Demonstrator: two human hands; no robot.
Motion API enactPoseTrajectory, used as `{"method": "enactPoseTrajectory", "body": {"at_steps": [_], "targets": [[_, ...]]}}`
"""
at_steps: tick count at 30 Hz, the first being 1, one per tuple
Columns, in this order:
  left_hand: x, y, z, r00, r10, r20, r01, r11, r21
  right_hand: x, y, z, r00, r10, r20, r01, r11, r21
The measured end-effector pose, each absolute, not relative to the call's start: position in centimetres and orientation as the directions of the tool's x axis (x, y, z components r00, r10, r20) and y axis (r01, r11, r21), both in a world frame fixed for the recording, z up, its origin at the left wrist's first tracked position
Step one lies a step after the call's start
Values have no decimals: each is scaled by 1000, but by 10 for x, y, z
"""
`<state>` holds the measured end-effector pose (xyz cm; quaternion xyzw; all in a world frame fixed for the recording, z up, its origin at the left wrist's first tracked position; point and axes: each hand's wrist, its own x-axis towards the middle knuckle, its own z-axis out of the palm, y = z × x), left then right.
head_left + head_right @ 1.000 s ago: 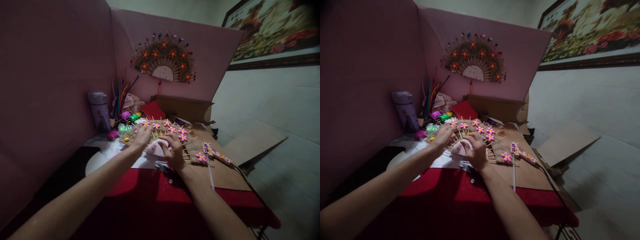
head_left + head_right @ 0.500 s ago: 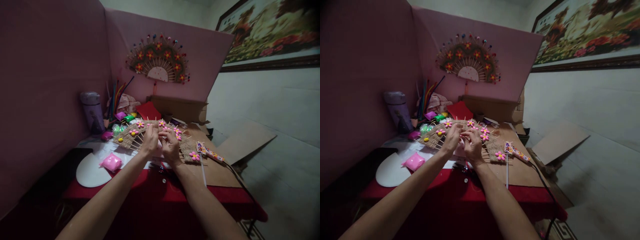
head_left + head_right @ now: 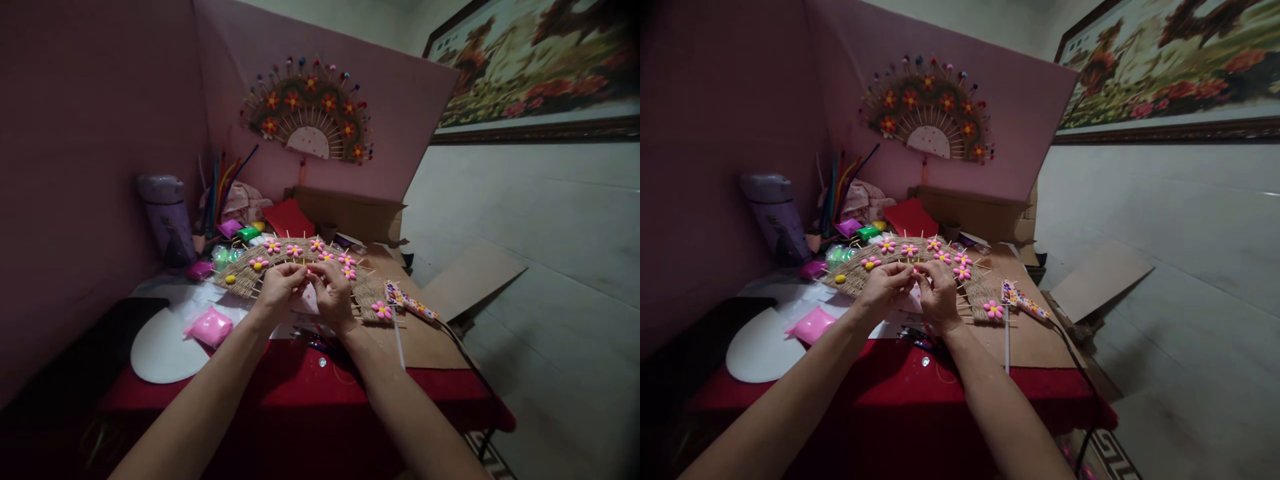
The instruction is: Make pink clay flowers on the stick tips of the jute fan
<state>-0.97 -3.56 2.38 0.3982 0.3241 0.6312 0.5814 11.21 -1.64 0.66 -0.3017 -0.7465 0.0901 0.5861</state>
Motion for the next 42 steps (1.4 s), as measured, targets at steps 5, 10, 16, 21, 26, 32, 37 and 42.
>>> {"method": "enactPoseTrajectory", "body": {"at_steps": [5, 10, 16, 21, 26, 32, 37, 42], "targets": [[-12, -39, 23, -20, 998, 53, -470, -56, 881, 112, -17, 5, -132, 591, 795, 322, 785, -530], [-14, -38, 21, -42, 995, 91, -418, -100, 903, 111, -17, 3, -171, 621, 765, 288, 774, -564], [-15, -36, 16, -35, 997, 70, -415, -78, 906, 112, -18, 5, -190, 614, 766, 310, 778, -547], [-17, -36, 16, -23, 999, 21, -404, -29, 914, 113, -17, 6, -200, 600, 775, 323, 787, -526], [-18, -36, 16, -19, 999, 51, -386, -55, 921, 113, -15, 6, -224, 629, 744, 320, 769, -554], [-12, -36, 15, -12, 999, 50, -415, -50, 908, 112, -15, 5, -198, 693, 693, 256, 719, -646], [-11, -40, 22, -80, 997, 9, -590, -54, 806, 111, -14, 6, -68, 795, 603, -9, 604, -797], [-14, -43, 28, -158, 987, 8, -628, -107, 771, 111, -10, 7, -15, 812, 584, -75, 581, -810]]}}
